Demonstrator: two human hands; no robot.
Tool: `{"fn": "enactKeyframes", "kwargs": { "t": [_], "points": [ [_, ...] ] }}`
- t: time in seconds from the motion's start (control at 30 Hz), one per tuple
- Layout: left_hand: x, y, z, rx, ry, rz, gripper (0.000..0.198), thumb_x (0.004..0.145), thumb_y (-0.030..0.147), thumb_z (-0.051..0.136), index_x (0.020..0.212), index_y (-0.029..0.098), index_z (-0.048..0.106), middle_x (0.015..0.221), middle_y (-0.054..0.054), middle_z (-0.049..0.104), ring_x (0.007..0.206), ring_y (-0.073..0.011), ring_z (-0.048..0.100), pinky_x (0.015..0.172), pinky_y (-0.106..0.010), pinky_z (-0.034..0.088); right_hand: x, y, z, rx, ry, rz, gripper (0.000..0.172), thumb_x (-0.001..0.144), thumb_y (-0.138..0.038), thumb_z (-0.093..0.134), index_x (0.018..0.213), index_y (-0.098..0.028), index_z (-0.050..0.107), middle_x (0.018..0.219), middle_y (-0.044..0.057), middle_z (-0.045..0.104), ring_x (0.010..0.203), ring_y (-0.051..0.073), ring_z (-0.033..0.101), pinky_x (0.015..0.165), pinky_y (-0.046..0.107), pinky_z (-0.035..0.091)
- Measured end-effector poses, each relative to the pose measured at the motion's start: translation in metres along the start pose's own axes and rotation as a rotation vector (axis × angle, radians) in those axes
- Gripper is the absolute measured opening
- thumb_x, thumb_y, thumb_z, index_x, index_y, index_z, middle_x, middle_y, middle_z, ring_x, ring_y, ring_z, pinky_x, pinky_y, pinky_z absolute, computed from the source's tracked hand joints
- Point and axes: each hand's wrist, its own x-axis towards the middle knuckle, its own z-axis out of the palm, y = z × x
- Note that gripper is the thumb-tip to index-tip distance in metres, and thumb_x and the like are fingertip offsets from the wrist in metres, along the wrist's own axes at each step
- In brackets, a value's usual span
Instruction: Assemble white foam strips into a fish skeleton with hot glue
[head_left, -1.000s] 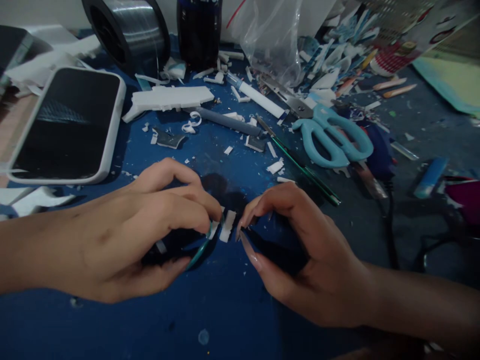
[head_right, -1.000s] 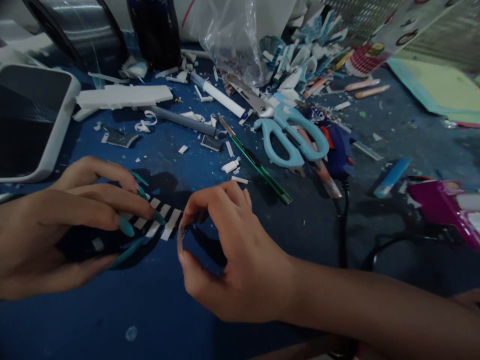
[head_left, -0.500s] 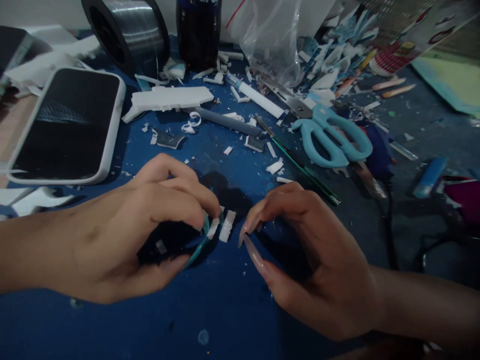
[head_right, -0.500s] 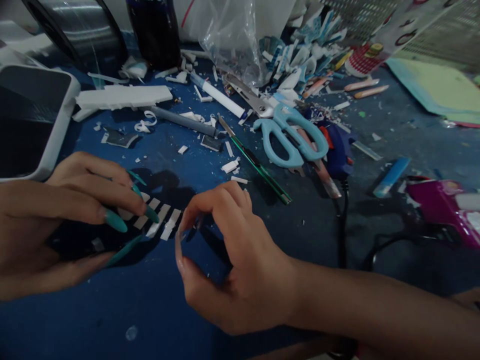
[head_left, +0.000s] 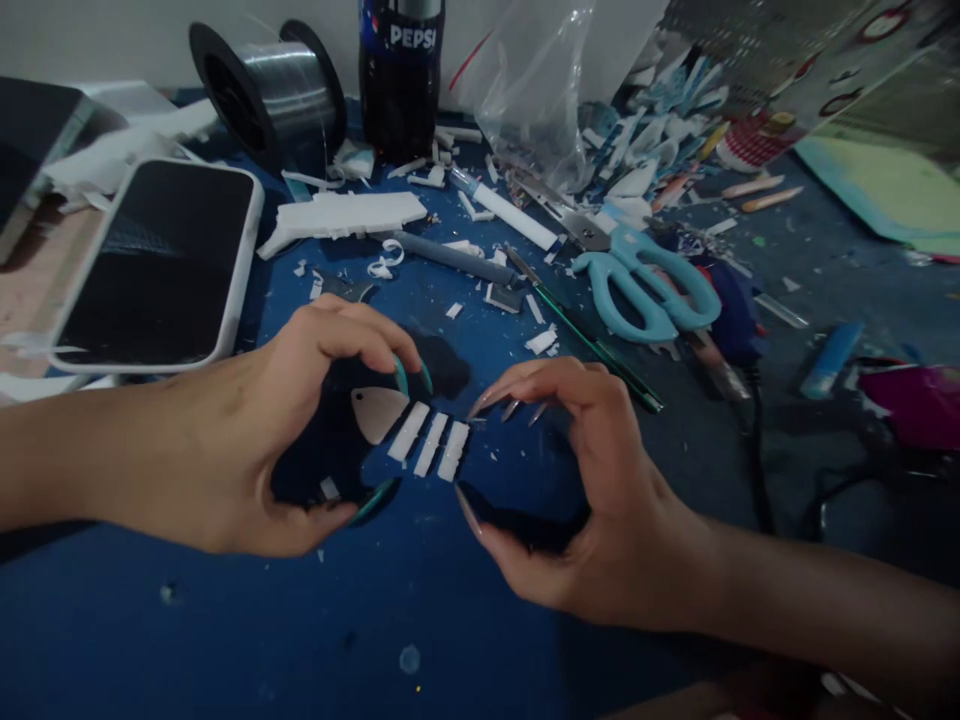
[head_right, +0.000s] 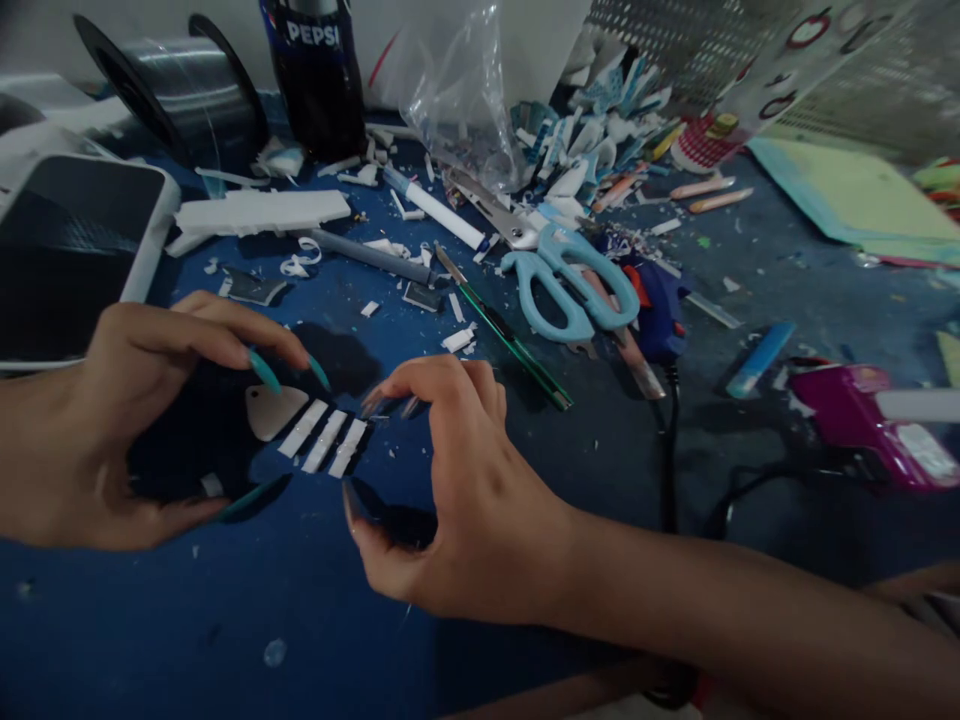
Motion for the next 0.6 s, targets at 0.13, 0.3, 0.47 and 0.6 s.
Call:
{"fn": "enactKeyframes", "kwargs": {
  "t": [0.13,0.3,0.47,0.6],
  "points": [
    [0.001,-0.008,-0.009,0.05,-0.106,0.081,0.068,0.069,0.024,0.068,0.123,0.017,0.027,0.118,-0.012,0.045,0.113,-0.0239,0.049,0.084,-0.037,0.049,0.0,-0.002,-0.005,-0.089,-0.001,0.004,0.055,0.072,-0.02,0.067,0.112,-0.021,0.028,0.106,0.013,0.043,0.097,0.03,0.049,0.081,0.051,0.046],
    [0.003,-0.007,-0.006,0.078,-0.083,0.103,0.069,0.07,0.029,0.072,0.121,0.017,0.027,0.122,-0.013,0.046,0.115,-0.0244,0.048,0.091,-0.039,0.046,0.002,-0.003,-0.005,-0.081,-0.001,-0.027,0.057,0.072,-0.02,0.068,0.114,-0.019,0.028,0.107,0.014,0.044,0.098,0.03,0.05,0.083,0.05,0.045],
    [0.007,-0.008,0.0,0.079,-0.11,0.157,0.06,0.077,0.036,0.068,0.118,0.02,0.028,0.12,-0.012,0.048,0.111,-0.0251,0.048,0.089,-0.04,0.047,0.006,-0.002,0.0,-0.109,-0.018,-0.03,0.059,0.071,-0.024,0.069,0.115,-0.017,0.029,0.108,0.015,0.045,0.101,0.031,0.05,0.085,0.052,0.044],
    [0.014,-0.01,0.005,0.195,-0.101,0.22,0.055,0.08,0.046,0.065,0.115,0.018,0.032,0.118,-0.014,0.05,0.106,-0.028,0.05,0.088,-0.047,0.046,0.011,0.002,-0.003,-0.107,-0.008,-0.146,0.067,0.071,-0.025,0.071,0.12,-0.017,0.026,0.112,0.016,0.042,0.105,0.031,0.049,0.085,0.049,0.046]
  ]
}}
